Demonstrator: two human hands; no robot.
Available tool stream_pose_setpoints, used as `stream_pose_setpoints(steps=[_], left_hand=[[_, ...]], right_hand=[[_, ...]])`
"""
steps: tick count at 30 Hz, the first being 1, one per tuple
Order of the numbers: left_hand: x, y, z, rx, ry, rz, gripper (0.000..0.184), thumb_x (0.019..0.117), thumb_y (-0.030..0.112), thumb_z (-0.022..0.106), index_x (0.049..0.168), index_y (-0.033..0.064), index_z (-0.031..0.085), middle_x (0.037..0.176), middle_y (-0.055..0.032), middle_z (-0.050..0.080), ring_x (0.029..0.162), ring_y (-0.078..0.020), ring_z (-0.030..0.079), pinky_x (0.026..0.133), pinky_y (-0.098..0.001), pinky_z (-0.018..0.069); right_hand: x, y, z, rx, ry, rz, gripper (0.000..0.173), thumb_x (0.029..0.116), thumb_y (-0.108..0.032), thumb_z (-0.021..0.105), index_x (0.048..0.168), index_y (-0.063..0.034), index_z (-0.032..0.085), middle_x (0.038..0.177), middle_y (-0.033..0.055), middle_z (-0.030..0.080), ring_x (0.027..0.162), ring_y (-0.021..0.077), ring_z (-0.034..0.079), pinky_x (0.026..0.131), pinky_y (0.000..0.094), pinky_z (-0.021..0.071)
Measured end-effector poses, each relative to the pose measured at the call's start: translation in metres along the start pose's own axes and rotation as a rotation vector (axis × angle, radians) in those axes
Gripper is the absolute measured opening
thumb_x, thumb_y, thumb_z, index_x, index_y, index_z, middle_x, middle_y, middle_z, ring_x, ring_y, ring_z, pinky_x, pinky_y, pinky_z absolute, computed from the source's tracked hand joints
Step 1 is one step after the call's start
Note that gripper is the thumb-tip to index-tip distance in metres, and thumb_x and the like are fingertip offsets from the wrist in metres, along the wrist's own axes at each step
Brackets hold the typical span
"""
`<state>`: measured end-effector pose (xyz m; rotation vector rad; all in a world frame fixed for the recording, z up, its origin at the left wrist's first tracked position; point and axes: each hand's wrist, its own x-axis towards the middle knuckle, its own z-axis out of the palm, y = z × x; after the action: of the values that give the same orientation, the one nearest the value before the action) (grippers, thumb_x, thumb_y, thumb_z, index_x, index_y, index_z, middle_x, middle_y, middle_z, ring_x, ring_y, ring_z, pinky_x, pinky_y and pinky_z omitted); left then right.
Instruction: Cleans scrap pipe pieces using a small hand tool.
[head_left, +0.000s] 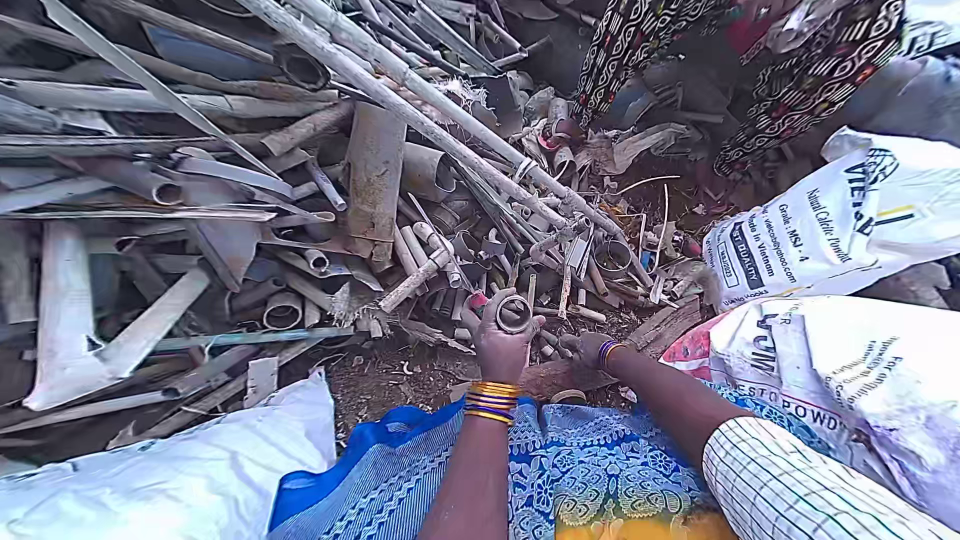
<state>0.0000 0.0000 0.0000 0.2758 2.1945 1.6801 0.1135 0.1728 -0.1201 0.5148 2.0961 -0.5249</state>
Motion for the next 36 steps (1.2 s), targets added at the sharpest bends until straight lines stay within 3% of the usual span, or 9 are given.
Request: stream_pose_setpoints(steps=[2, 5, 9, 13, 22, 25, 28, 31, 36], left_hand=[[-0.007, 0.001, 0.002, -0.003, 0.014, 0.162, 0.063, 0.0641, 0.007, 0.094, 0.122, -0.0003, 0.070, 0.153, -0.0391, 0.031, 0.133, -0.0416, 0.046, 0.107, -0.0419, 0.0444], [-0.017, 0.005, 0.002, 0.009, -0.014, 0.267, 0.062, 0.0637, 0.009, 0.095, 0.120, 0.0014, 0.071, 0.154, -0.0391, 0.029, 0.135, -0.0424, 0.045, 0.108, -0.0412, 0.0448], [-0.031, 0.010, -0.007, 0.100, -0.077, 0.241, 0.065, 0.0701, 0.016, 0.093, 0.127, -0.0020, 0.067, 0.152, -0.0364, 0.036, 0.133, -0.0390, 0.049, 0.109, -0.0411, 0.0447], [-0.047, 0.019, -0.024, 0.112, -0.118, 0.113, 0.074, 0.0771, 0.016, 0.090, 0.138, -0.0072, 0.056, 0.151, -0.0328, 0.042, 0.134, -0.0361, 0.051, 0.112, -0.0428, 0.0417], [-0.102, 0.001, -0.060, 0.039, -0.229, 0.193, 0.075, 0.0758, 0.012, 0.089, 0.137, -0.0106, 0.053, 0.144, -0.0300, 0.050, 0.128, -0.0305, 0.055, 0.109, -0.0402, 0.0442], [-0.124, -0.002, -0.067, -0.228, -0.217, 0.060, 0.064, 0.0818, 0.006, 0.080, 0.136, -0.0088, 0.049, 0.117, -0.0172, 0.065, 0.100, -0.0141, 0.065, 0.090, -0.0298, 0.0547], [-0.149, -0.004, -0.073, -0.475, -0.260, 0.030, 0.059, 0.0801, 0.012, 0.071, 0.132, -0.0072, 0.050, 0.099, -0.0055, 0.068, 0.082, -0.0059, 0.067, 0.075, -0.0240, 0.0582], [-0.166, 0.001, -0.073, -0.573, -0.279, 0.053, 0.069, 0.0733, 0.019, 0.076, 0.132, -0.0057, 0.049, 0.103, -0.0030, 0.069, 0.086, -0.0055, 0.068, 0.078, -0.0245, 0.0594], [-0.186, 0.010, -0.061, -0.340, -0.187, 0.068, 0.055, 0.0852, 0.003, 0.077, 0.131, -0.0098, 0.050, 0.107, -0.0130, 0.066, 0.091, -0.0093, 0.066, 0.083, -0.0255, 0.0566]], right_hand=[[-0.016, 0.000, 0.003, -0.022, -0.019, 0.026, 0.055, 0.1061, -0.024, 0.050, 0.157, -0.0084, 0.037, 0.137, 0.0320, 0.057, 0.127, 0.0504, 0.057, 0.103, 0.0678, 0.0441], [-0.044, -0.003, 0.001, -0.072, -0.054, 0.035, 0.051, 0.1031, -0.022, 0.057, 0.150, -0.0042, 0.047, 0.134, 0.0326, 0.059, 0.127, 0.0507, 0.057, 0.103, 0.0693, 0.0426], [-0.097, -0.019, -0.031, 0.164, 0.326, -0.030, 0.059, 0.1015, -0.025, 0.062, 0.152, -0.0033, 0.040, 0.135, 0.0302, 0.059, 0.127, 0.0447, 0.058, 0.106, 0.0600, 0.0445], [-0.170, -0.039, -0.045, 0.218, 0.694, -0.173, 0.057, 0.0965, -0.028, 0.067, 0.146, -0.0028, 0.052, 0.139, 0.0246, 0.059, 0.131, 0.0389, 0.057, 0.111, 0.0546, 0.0425], [-0.223, -0.065, 0.012, 0.420, 1.347, -0.518, 0.047, 0.0792, -0.011, 0.077, 0.124, 0.0023, 0.072, 0.123, 0.0288, 0.066, 0.110, 0.0398, 0.066, 0.095, 0.0495, 0.0536], [-0.224, -0.075, 0.019, 1.238, 1.108, -0.534, 0.039, 0.0941, -0.004, 0.066, 0.130, 0.0092, 0.059, 0.124, 0.0171, 0.066, 0.108, 0.0155, 0.066, 0.095, 0.0278, 0.0536], [-0.224, -0.081, 0.023, 2.020, 0.703, -0.437, 0.025, 0.1084, -0.013, 0.048, 0.127, 0.0034, 0.054, 0.099, 0.0149, 0.067, 0.081, 0.0204, 0.070, 0.071, 0.0341, 0.0601], [-0.222, -0.082, 0.027, 2.135, 0.507, -0.367, 0.028, 0.1114, -0.024, 0.041, 0.121, -0.0019, 0.056, 0.093, 0.0112, 0.065, 0.075, 0.0181, 0.065, 0.067, 0.0320, 0.0561], [-0.223, -0.087, 0.050, 1.996, 0.388, -0.400, 0.035, 0.1129, -0.027, 0.035, 0.116, -0.0018, 0.058, 0.087, 0.0103, 0.065, 0.069, 0.0171, 0.064, 0.062, 0.0297, 0.0548]])
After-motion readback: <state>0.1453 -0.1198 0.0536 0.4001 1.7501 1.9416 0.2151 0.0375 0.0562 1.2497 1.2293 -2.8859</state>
